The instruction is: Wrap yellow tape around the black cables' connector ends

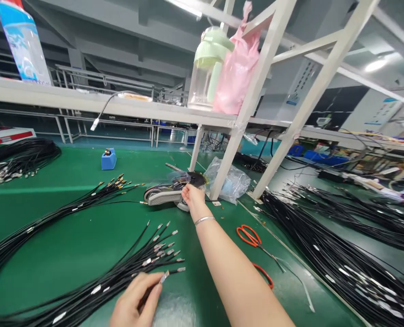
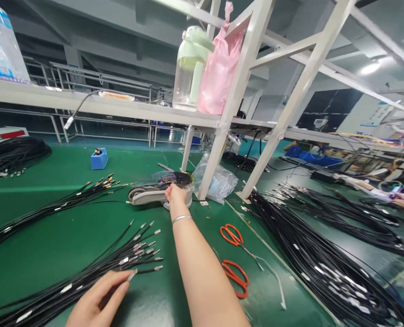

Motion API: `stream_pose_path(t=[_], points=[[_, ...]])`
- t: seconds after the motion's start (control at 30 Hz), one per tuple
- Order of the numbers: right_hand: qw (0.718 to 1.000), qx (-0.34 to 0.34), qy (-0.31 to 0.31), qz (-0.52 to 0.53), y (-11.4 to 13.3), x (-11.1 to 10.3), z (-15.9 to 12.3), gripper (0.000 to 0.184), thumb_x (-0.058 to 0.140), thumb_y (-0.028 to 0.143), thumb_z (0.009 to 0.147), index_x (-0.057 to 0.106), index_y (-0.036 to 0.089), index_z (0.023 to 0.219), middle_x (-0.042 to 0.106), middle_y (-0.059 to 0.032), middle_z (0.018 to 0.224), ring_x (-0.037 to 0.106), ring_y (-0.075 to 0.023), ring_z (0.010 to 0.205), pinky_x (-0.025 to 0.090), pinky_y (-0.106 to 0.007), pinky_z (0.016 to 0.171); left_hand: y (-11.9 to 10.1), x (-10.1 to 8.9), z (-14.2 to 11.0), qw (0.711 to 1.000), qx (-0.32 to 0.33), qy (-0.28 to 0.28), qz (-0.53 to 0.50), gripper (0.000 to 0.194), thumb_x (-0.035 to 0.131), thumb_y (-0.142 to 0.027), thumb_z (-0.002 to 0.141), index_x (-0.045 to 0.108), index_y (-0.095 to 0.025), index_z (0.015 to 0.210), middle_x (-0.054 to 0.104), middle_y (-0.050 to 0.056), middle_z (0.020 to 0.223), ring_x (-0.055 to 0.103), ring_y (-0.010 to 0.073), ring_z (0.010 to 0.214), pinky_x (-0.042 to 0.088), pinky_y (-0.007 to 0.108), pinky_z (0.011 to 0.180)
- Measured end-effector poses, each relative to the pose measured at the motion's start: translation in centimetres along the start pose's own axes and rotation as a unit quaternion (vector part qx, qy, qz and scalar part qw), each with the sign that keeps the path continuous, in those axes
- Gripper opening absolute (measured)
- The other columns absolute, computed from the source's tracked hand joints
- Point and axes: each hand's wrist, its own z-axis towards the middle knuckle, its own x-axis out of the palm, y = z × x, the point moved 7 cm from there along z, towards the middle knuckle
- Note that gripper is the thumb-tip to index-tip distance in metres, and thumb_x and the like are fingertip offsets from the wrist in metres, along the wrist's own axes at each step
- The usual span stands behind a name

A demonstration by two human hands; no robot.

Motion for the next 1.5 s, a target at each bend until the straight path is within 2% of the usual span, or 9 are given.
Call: stream_pose_path(t=[0.13, 0.27, 0.33, 0.4, 0.53, 0.67, 0.8, 1.0, 1.5], points=[[0.999, -0.026, 0.028, -0.024, 0.7, 0.1, -2.1, 0.026, 0.055, 0.028, 0.091, 0.056, 0.015, 0.113, 0.061, -0.0074, 0.112, 0.063, -0.0195, 0.091, 0.054, -0.038, 0.076, 0.3, -1.4, 0.5, 0.987, -0.140, -0.026, -0.077, 0.021, 0.060, -0.037, 0.078, 0.073, -0.021, 0.083, 0.068, 0.003, 0.072, 0.065, 0.0155, 0.064, 0.053, 0.022, 0.055], [0.987, -0.056, 0.135, -0.061, -1.1, -2.6, -8.4, 0.012, 0.065, 0.024, 0.082, 0.066, 0.012, 0.084, 0.067, -0.0017, 0.078, 0.061, -0.0110, 0.068, 0.050, -0.022, 0.064, 1.1, -0.5, -0.4, 0.956, -0.254, -0.016, -0.146, 0.026, 0.062, -0.038, 0.073, 0.072, -0.018, 0.086, 0.063, 0.000, 0.061, 0.055, 0.0118, 0.047, 0.043, 0.021, 0.040], [0.978, -0.048, 0.182, -0.092, -3.6, -5.2, -12.8, 0.010, 0.072, 0.020, 0.073, 0.067, 0.011, 0.071, 0.067, -0.0019, 0.068, 0.060, -0.0121, 0.062, 0.047, -0.022, 0.058, 1.0, -0.2, -0.7, 0.958, -0.248, -0.001, -0.144, 0.023, 0.060, -0.035, 0.075, 0.072, -0.019, 0.086, 0.062, 0.000, 0.062, 0.055, 0.0116, 0.048, 0.043, 0.021, 0.041], [0.960, -0.055, 0.225, -0.155, -6.5, -7.5, -16.9, 0.013, 0.070, 0.025, 0.074, 0.067, 0.013, 0.069, 0.067, -0.0015, 0.067, 0.058, -0.0122, 0.062, 0.046, -0.023, 0.059, 0.4, -0.2, -0.7, 0.974, -0.196, 0.010, -0.112, 0.018, 0.058, -0.031, 0.079, 0.072, -0.021, 0.085, 0.063, 0.001, 0.067, 0.059, 0.0130, 0.056, 0.047, 0.023, 0.050], [0.955, -0.051, 0.220, -0.194, -10.4, -9.9, -21.1, 0.020, 0.064, 0.035, 0.077, 0.066, 0.015, 0.075, 0.067, -0.0021, 0.072, 0.059, -0.0146, 0.066, 0.047, -0.027, 0.063, -1.3, -0.4, -0.7, 0.996, -0.074, 0.010, -0.038, 0.014, 0.057, -0.021, 0.083, 0.070, -0.023, 0.086, 0.067, 0.001, 0.080, 0.062, 0.0149, 0.077, 0.049, 0.026, 0.070], [0.966, -0.057, 0.199, -0.155, -11.2, -9.7, -21.8, 0.023, 0.065, 0.038, 0.075, 0.065, 0.014, 0.074, 0.068, -0.0062, 0.078, 0.061, -0.0185, 0.073, 0.049, -0.029, 0.065, -2.5, -0.3, -1.0, 1.000, -0.006, 0.010, 0.009, 0.013, 0.057, -0.015, 0.084, 0.067, -0.022, 0.087, 0.065, 0.000, 0.079, 0.061, 0.0134, 0.076, 0.048, 0.025, 0.070], [0.974, -0.035, 0.182, -0.129, -11.4, -9.7, -21.8, 0.024, 0.067, 0.037, 0.074, 0.065, 0.014, 0.070, 0.070, -0.0065, 0.073, 0.062, -0.0173, 0.066, 0.049, -0.029, 0.062, -3.8, -0.4, -1.2, 0.997, 0.061, 0.004, 0.053, 0.014, 0.056, -0.010, 0.084, 0.061, -0.021, 0.091, 0.064, -0.001, 0.078, 0.058, 0.0115, 0.073, 0.047, 0.023, 0.066], [0.979, -0.004, 0.173, -0.110, -11.3, -9.5, -22.0, 0.022, 0.070, 0.035, 0.070, 0.066, 0.013, 0.066, 0.071, -0.0062, 0.069, 0.066, -0.0177, 0.066, 0.052, -0.028, 0.063, -4.9, -0.6, -1.2, 0.989, 0.126, 0.033, 0.071, 0.019, 0.048, -0.006, 0.087, 0.057, -0.021, 0.082, 0.061, -0.001, 0.073, 0.055, 0.0114, 0.070, 0.046, 0.023, 0.064], [0.973, 0.002, 0.185, -0.136, -10.1, -9.1, -22.0, 0.010, 0.066, 0.021, 0.065, 0.062, 0.016, 0.057, 0.068, -0.0009, 0.060, 0.063, -0.0148, 0.060, 0.048, -0.026, 0.063, -4.8, -1.0, -1.1, 0.989, 0.136, 0.029, 0.047, 0.022, 0.048, -0.008, 0.086, 0.065, -0.022, 0.089, 0.064, 0.001, 0.076, 0.059, 0.0124, 0.070, 0.048, 0.024, 0.064]])
